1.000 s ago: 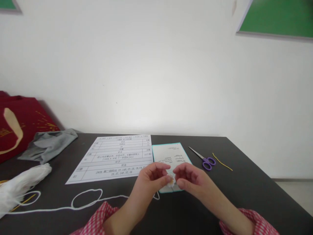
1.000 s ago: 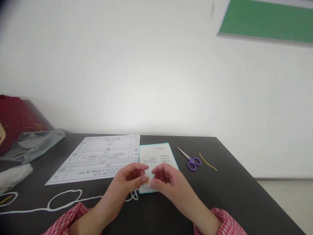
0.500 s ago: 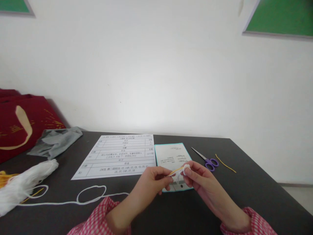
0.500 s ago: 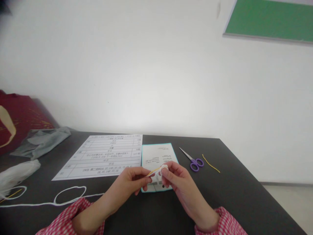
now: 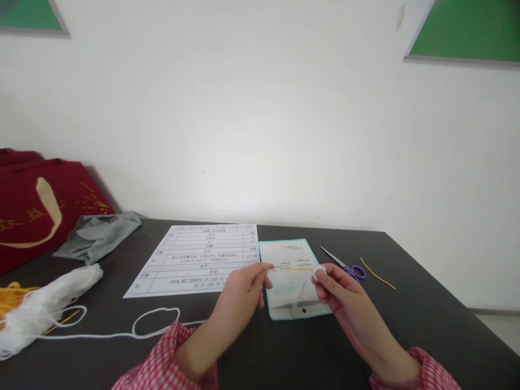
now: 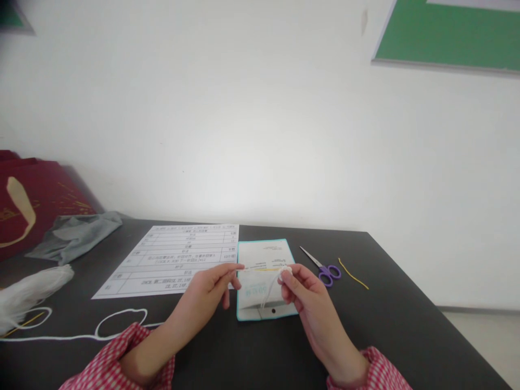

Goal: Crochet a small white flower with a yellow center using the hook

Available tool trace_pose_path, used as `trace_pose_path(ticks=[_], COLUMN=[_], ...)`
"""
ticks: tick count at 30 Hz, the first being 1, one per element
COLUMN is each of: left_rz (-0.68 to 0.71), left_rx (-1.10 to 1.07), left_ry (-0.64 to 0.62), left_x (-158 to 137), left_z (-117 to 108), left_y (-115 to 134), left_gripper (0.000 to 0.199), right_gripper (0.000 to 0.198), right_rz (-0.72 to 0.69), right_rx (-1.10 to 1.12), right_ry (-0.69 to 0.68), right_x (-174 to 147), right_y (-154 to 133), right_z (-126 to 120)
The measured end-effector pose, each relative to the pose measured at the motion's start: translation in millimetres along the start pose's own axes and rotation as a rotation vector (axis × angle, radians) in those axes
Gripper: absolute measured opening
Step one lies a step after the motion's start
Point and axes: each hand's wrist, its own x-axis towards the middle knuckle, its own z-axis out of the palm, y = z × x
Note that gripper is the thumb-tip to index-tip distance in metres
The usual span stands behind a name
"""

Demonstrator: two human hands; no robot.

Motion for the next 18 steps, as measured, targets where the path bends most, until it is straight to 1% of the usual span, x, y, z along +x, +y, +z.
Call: trace_pose_path(ticks=[5,9,14,18], left_rz=[0.096,0.137,0.137,0.134], left_rx=[0.162,0.233,0.248,0.203], left_ry=[0.132,0.222,0.338,0.434], left_x=[-2.0,-1.0,3.3,8.3], left_z=[-11.2,-18.5,-30.8,-40.9], left_y=[6.2,7.3,7.5,5.2], left_gripper=[0.027,0.025,0.024,0.023], right_gripper=[0.036,0.037,0.037,0.037], right_rz=[-0.022,-0.038,-0.048,-0.056], right_rx=[-0.039,-0.081,-0.117,-0.108], right_ry=[0.062,0.082,0.079,0.071], right_x=[3.0,2.7,2.3,2.5], right_y=[2.4,2.7,3.6,2.0], right_z=[-1.2,0.6,1.5,1.4])
